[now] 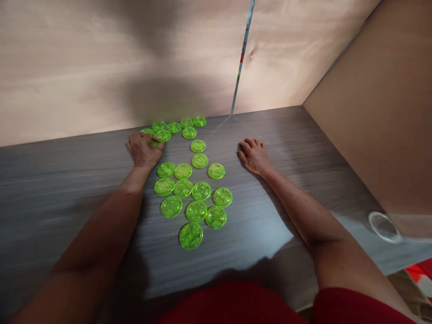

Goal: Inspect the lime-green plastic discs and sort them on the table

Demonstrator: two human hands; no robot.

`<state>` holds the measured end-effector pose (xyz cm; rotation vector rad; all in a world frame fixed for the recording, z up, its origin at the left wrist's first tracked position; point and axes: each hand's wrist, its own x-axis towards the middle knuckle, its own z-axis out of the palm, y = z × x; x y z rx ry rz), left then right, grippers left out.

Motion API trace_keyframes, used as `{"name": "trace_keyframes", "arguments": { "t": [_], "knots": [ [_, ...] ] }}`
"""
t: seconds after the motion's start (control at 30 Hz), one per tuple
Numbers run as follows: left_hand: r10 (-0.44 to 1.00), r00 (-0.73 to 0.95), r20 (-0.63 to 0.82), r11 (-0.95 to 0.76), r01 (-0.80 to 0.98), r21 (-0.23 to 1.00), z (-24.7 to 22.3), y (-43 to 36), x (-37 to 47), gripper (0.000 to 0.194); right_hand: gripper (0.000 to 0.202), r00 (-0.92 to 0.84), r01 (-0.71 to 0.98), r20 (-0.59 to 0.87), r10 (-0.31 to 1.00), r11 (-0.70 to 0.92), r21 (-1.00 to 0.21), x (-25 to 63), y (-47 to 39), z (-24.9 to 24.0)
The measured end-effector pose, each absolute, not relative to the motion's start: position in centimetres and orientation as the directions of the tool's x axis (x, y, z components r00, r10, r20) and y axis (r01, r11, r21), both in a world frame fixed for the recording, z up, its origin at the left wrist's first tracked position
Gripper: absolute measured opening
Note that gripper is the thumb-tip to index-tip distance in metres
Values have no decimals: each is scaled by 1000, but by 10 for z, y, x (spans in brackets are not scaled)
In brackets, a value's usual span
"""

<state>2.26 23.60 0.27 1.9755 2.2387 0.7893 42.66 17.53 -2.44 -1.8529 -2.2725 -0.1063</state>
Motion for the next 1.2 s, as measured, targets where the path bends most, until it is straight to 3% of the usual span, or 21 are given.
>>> {"name": "trace_keyframes", "arguments": {
  "t": [0.43, 1.2],
  "knots": [
    [937, -171, 305, 15, 891, 454, -1, 238, 20, 9, 55, -214, 965, 251, 944, 244, -97, 431, 177, -29],
    [933, -210, 293, 71, 905, 420, 1, 237, 23, 9, 56, -210, 970, 231, 950, 232, -76, 430, 177, -28]
  ]
}}
